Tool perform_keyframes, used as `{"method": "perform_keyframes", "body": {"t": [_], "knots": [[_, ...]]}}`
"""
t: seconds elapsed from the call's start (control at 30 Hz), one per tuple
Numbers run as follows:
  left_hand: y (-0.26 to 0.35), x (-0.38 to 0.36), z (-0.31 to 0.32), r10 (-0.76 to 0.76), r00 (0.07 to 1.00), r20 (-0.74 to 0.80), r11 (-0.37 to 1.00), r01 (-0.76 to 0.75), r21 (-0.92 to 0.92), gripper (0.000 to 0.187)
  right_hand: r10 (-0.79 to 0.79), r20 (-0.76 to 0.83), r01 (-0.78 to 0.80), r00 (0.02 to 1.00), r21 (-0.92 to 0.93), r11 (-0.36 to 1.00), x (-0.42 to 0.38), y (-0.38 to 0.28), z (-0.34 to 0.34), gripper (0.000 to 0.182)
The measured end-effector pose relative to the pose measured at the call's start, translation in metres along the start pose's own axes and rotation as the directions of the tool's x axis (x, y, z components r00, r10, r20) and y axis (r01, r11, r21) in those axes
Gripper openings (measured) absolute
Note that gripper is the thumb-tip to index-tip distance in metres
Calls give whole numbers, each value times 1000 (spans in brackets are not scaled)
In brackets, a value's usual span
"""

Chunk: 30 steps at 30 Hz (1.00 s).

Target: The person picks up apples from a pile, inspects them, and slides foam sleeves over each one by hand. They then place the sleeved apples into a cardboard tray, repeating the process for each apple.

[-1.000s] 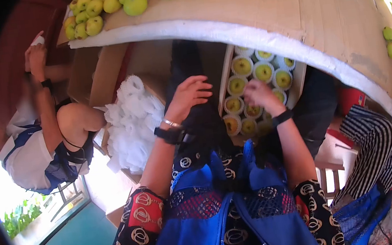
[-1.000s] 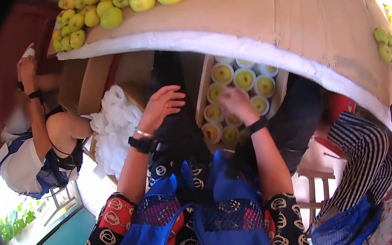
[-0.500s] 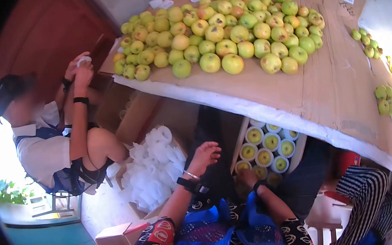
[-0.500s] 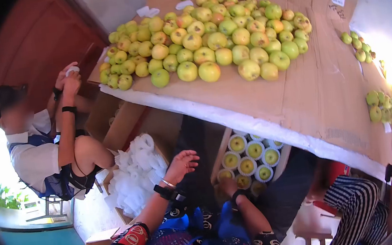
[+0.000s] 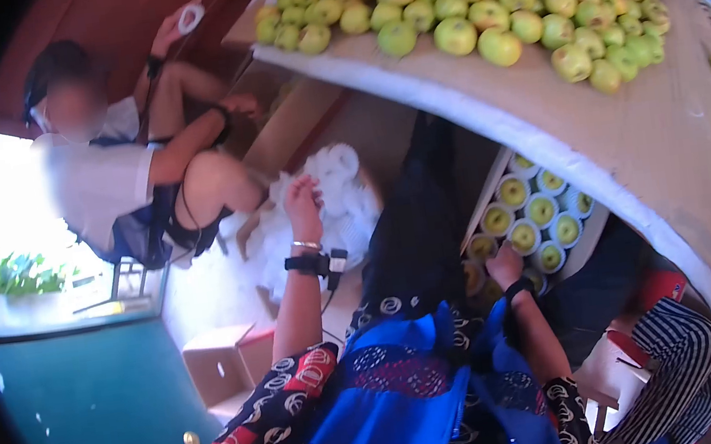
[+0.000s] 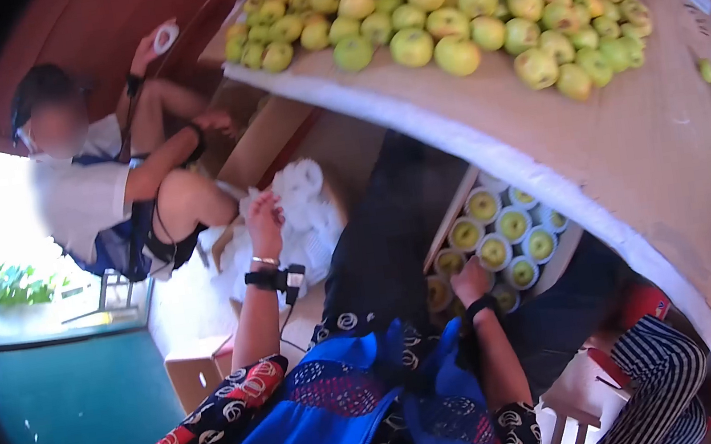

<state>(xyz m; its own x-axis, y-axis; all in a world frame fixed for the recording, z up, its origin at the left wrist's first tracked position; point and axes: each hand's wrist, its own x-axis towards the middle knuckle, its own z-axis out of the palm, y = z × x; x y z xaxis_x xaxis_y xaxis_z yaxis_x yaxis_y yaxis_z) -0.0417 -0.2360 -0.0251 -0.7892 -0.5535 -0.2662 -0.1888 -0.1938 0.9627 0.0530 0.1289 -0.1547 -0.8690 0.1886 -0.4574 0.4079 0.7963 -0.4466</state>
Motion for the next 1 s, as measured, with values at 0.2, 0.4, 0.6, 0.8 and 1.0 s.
{"method": "perform_keyframes", "body": {"t": [0.2, 0.4, 0.6, 0.8, 1.0], "knots": [[13, 2, -74, -21, 985, -169, 999, 13, -47, 13, -98, 93, 93, 991, 53, 994, 12, 28, 51, 50], [-33, 3, -79, 195, 979, 59, 835, -197, 514, 14, -204, 115, 174, 972, 232, 957, 3, 20, 34, 59], [1, 1, -22, 404, 872, 275, 440, -449, 777, 25, 41, 92, -45, 995, 40, 998, 10, 11, 13, 57], [-7, 21, 47, 333, 711, 620, -82, -633, 770, 33, -18, -36, 26, 999, 236, 972, 13, 21, 8, 49], [-35, 23, 71, 182, 830, 528, -214, -490, 845, 37, -93, 0, 91, 996, 239, 967, 5, 15, 7, 45]]}}
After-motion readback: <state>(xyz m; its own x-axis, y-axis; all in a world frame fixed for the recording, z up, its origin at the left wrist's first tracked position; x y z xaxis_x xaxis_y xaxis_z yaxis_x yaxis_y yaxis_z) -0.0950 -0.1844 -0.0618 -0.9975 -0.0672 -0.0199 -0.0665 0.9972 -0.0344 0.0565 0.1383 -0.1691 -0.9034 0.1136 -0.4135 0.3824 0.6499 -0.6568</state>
